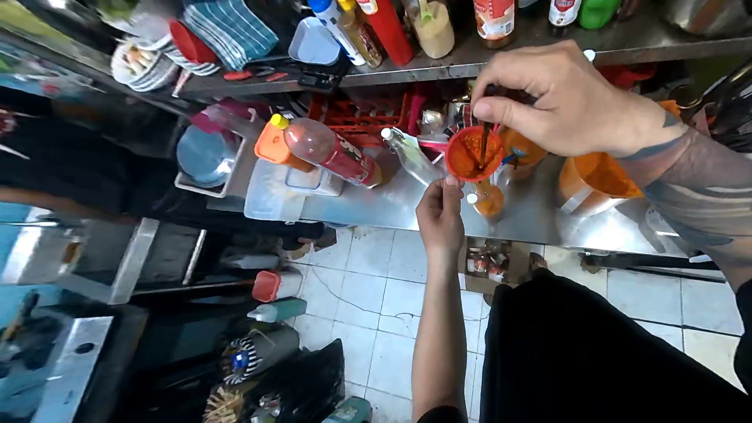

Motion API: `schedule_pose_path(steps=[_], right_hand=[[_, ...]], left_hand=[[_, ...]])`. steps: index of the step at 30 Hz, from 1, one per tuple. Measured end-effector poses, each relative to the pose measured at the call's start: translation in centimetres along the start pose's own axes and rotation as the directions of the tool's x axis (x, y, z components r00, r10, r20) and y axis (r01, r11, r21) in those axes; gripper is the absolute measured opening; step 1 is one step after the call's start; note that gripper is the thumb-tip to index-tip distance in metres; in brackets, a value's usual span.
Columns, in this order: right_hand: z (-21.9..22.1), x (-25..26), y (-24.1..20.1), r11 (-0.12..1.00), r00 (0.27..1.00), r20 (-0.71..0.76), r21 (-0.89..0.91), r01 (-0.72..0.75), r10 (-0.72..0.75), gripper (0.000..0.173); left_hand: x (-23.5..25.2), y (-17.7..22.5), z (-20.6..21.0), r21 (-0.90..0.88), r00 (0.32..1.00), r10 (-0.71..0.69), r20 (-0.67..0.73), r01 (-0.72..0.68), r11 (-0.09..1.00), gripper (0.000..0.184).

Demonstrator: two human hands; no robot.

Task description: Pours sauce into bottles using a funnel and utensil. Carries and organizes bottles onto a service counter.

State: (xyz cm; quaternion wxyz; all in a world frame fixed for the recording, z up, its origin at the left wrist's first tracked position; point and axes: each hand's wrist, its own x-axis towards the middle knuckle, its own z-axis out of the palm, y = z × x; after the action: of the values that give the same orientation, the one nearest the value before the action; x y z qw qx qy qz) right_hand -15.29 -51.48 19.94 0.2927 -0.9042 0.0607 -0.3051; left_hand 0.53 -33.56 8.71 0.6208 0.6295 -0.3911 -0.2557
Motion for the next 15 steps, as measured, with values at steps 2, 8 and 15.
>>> schedule_pose_path(steps=[2, 8, 15], right_hand=[[-0.1, -0.2, -0.4, 1.0, 1.0, -0.013, -0.002, 0.0, 0.0, 0.028], [0.5, -1.3, -0.3, 0.999, 0.999, -0.041, -0.027, 0.024, -0.025, 0.028], [-4.6, -2.3, -3.0, 0.999, 0.982, -0.186, 0.03, -0.014, 0.019, 0.027]], left_hand=[[0.1, 0.1, -0.1, -0.011, 1.0, 0.031, -0.007, -0.031, 0.999, 0.022], [-1.3, 1.0, -0.3, 0.127, 0.999, 0.002, 0.044, -0.007, 0.992, 0.025], [0.8, 5.5, 1.8, 0.062, 0.976, 0.204, 0.07, -0.209, 0.976, 0.022]])
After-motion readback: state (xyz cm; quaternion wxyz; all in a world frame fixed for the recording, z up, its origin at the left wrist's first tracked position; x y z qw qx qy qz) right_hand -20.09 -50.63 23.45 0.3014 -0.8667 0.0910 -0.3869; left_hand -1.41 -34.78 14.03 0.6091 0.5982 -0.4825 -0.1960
